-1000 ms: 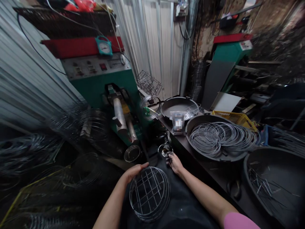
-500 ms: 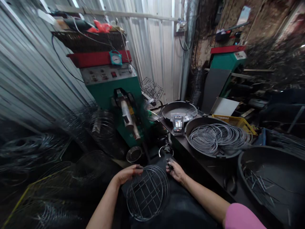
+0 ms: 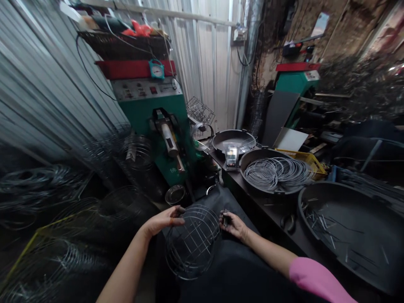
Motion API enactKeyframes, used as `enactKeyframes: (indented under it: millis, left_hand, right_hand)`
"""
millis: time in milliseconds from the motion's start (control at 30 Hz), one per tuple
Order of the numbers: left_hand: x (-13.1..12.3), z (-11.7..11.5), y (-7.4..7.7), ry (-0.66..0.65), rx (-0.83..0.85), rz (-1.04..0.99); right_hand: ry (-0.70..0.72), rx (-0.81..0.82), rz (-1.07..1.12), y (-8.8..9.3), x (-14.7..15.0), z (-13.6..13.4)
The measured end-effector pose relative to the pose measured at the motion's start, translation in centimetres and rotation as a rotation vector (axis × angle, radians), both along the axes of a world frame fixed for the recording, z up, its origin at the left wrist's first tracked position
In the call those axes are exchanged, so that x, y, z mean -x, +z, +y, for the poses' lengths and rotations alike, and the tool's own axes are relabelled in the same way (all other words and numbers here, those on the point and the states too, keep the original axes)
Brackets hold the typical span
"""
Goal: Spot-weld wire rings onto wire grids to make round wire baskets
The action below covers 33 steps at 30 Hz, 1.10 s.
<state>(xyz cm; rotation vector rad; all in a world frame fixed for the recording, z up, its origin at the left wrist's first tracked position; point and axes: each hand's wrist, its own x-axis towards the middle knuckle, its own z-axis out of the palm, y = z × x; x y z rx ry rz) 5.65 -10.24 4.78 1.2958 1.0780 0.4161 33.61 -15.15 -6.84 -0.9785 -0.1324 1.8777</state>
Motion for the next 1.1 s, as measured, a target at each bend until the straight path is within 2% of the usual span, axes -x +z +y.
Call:
enactKeyframes:
  millis: [167, 300, 400, 533, 633, 833, 933, 1100]
  left_hand:
    - [0.3, -0.9, -0.1, 0.060, -0.044, -0.009]
    - [0.7, -1.0, -0.3, 0.041, -0.022, 0.018]
    - [0.9, -0.9, -0.3, -0.007, -0.019, 0.072]
    - [0.8, -0.6, -0.2, -0.068, -0.041, 0.122]
    - [0.8, -0.3, -0.3, -0.088, -0.035, 0.125]
    - [1.2, 0.8, -1.4, -0.091, -0.023, 0.158]
    - [1.1, 1.5, -1.9, -0.076, 0.004, 0.173]
    - [0.6, 2.4, -2.1, -0.049, 0.019, 0.180]
  right_hand:
    - [0.038, -0.037, -0.085, -0.1, 0.0, -0.3]
    - [0.066, -0.136, -0.252, 0.1, 0.1, -0.3]
    - [0.040, -0.286, -0.514, 1.2, -0.3, 0.7]
    - [-0.090, -0.614, -0.967, 2.1, -1.9, 3.3]
    - [-0.104, -0.687, -1.197, 0.8, -3.2, 5.1]
    - [0.028, -0.719, -1.462, -3.2, -4.0, 6.2]
    - [0.055, -0.774, -1.494, -3.6, -3.9, 6.3]
    - [0.055, -0.771, -1.490, -3.5, -4.0, 6.5]
